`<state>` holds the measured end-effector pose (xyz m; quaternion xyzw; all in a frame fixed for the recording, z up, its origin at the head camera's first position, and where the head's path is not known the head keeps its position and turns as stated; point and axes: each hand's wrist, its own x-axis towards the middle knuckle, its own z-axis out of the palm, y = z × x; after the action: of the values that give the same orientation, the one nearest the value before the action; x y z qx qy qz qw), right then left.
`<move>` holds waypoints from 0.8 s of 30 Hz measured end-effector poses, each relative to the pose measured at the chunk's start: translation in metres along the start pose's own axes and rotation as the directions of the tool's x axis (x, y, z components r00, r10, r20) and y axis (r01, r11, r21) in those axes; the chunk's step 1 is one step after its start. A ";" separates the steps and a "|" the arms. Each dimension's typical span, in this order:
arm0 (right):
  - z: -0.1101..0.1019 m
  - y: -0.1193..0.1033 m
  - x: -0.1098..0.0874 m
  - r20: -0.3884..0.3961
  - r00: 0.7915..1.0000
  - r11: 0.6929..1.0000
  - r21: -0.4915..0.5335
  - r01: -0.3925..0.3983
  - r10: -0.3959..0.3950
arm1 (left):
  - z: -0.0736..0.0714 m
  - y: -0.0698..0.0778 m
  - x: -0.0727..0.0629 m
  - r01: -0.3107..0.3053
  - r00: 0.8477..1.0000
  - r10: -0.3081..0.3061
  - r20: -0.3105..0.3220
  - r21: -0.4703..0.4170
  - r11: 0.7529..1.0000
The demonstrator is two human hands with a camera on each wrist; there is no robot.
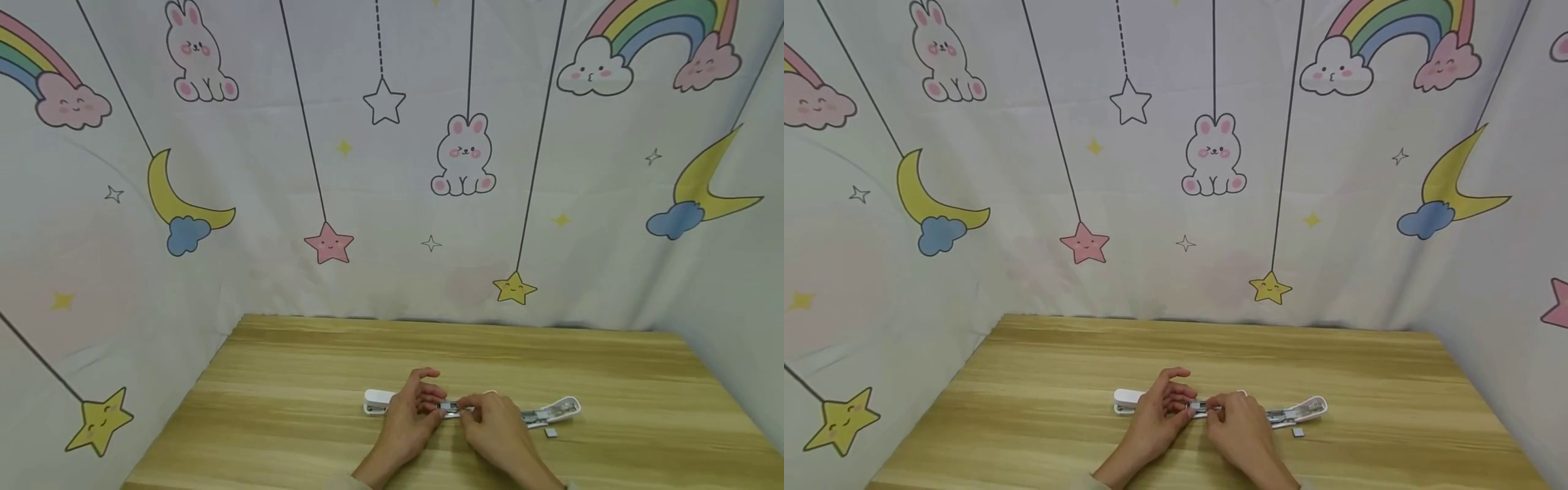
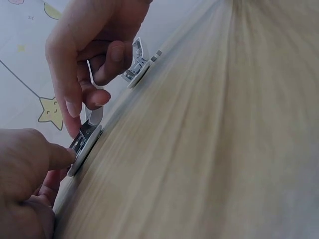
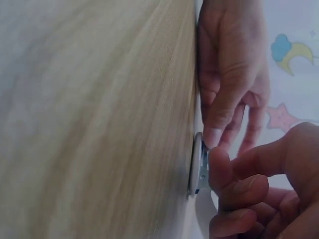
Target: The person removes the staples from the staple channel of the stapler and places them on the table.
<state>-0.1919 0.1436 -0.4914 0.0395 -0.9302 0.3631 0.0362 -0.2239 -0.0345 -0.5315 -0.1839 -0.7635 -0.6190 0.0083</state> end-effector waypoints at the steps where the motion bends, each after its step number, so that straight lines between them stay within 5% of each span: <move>1: 0.000 0.000 0.000 0.001 1.000 1.000 0.003 -0.002 0.002 | 0.000 0.000 0.000 -0.001 1.000 0.001 -0.001 0.002 1.000; 24: 0.003 -0.001 0.006 0.042 0.999 0.998 0.060 -0.014 0.011 | 0.000 -0.006 0.000 -0.026 1.000 0.025 0.013 0.029 0.999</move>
<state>-0.1977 0.1402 -0.4927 0.0423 -0.9197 0.3902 0.0132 -0.2256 -0.0356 -0.5369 -0.1973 -0.7702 -0.6063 0.0141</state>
